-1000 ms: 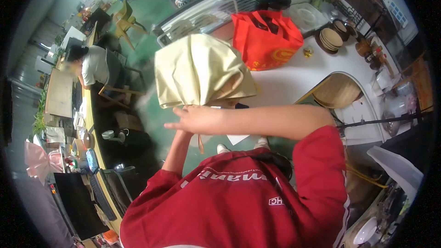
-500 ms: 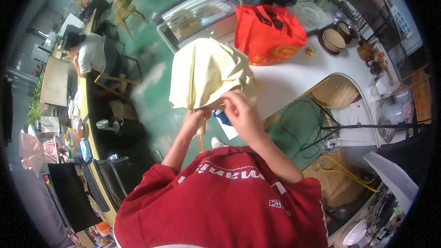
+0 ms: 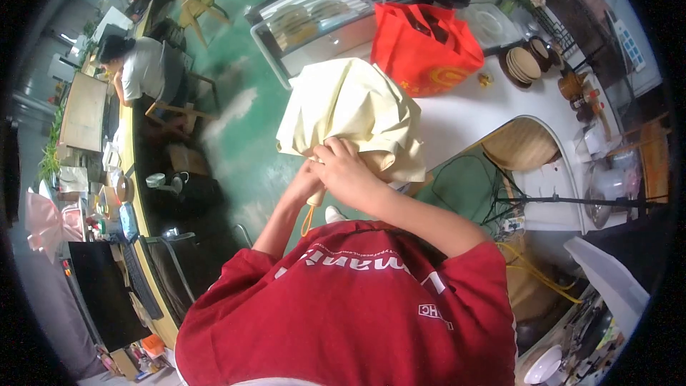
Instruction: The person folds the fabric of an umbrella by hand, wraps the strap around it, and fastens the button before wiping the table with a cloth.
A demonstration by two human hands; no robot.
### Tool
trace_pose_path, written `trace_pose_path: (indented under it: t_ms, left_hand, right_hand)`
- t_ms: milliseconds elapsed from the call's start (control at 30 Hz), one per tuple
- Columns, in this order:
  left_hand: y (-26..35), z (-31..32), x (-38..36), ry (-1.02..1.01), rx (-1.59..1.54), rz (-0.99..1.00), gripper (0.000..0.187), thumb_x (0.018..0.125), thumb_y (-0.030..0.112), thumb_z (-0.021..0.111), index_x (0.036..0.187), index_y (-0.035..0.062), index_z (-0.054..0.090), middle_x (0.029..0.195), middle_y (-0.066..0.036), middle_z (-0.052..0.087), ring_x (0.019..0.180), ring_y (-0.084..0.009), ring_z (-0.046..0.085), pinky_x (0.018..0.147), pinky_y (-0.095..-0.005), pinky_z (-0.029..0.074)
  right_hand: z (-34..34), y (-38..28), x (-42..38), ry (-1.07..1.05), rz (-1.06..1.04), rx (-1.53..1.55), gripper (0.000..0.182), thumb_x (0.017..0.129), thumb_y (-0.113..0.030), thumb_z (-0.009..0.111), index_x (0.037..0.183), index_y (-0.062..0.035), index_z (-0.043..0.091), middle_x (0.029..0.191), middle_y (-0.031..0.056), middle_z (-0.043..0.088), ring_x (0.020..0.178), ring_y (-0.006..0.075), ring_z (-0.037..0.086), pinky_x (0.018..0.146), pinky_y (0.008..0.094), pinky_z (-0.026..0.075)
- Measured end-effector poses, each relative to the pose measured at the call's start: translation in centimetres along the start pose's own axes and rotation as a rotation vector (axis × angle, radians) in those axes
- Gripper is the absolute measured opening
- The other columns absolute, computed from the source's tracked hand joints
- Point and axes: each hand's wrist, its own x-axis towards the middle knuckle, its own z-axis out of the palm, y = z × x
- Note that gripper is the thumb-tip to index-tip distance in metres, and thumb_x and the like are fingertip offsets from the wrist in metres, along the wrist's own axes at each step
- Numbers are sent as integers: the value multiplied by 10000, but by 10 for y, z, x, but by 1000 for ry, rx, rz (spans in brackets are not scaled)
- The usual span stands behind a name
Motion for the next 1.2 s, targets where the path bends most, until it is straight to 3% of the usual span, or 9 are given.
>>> trace_pose_path:
  t_ms: [400,633,700,733,833,1000,1033,1133,1200]
  left_hand:
    - [25,0,3,-149,123,10,119,759,88,532,682,0,549,577,-25,522,515,-85,472,464,-230,363]
    - [11,-6,7,-104,270,-83,157,753,120,561,835,-13,579,673,-49,572,590,-115,534,524,-251,424]
    - [-22,-16,4,144,484,465,260,764,127,578,989,-1,554,866,-81,600,790,-158,580,680,-296,476]
    - [-11,-10,-6,252,467,444,369,782,125,581,1123,17,494,1044,-102,568,987,-199,542,838,-333,444]
    - [-15,-35,4,130,780,562,342,818,153,547,1133,48,465,1007,-68,561,948,-187,540,801,-335,446]
    - [-5,-56,21,-147,-250,276,183,842,162,505,997,66,495,884,-52,547,835,-173,539,706,-307,446]
    - [-2,-57,25,-197,-456,206,155,847,164,496,970,70,501,859,-49,544,812,-170,539,687,-301,447]
    - [19,-38,32,9,-466,7,277,896,328,451,707,133,397,632,24,409,549,-123,424,510,-285,368]
    - [15,-40,35,-442,-913,23,265,895,319,470,721,124,427,638,41,396,504,-74,390,502,-256,347]
  right_hand:
    - [-18,13,9,-151,-21,122,241,660,-17,557,899,-47,542,921,74,510,954,250,448,871,354,357]
    - [-17,6,9,-127,-4,107,238,661,-30,556,898,-31,559,991,108,494,986,262,440,885,374,361]
    - [-18,-14,13,104,-96,36,227,675,-48,542,897,-3,563,1059,127,485,1050,280,425,924,379,344]
    - [-23,-23,14,78,-213,-139,256,686,-96,543,914,16,577,1111,128,479,1106,296,400,965,404,321]
    - [-26,-41,17,108,-213,-361,321,682,-119,540,959,37,587,1125,128,480,1101,298,417,971,419,328]
    - [-29,-31,37,-282,-89,-4,390,709,-86,529,1083,25,533,1157,132,481,1124,291,437,949,360,364]
    - [-26,-28,35,114,-223,-52,376,704,-20,525,1080,5,516,1118,128,490,1081,294,456,909,374,387]
    - [-31,-22,24,64,-221,386,333,674,27,537,1006,13,533,1116,130,490,1036,286,484,863,389,412]
    - [-25,-12,2,174,-202,460,290,682,61,549,968,12,538,1015,118,529,890,228,550,777,343,456]
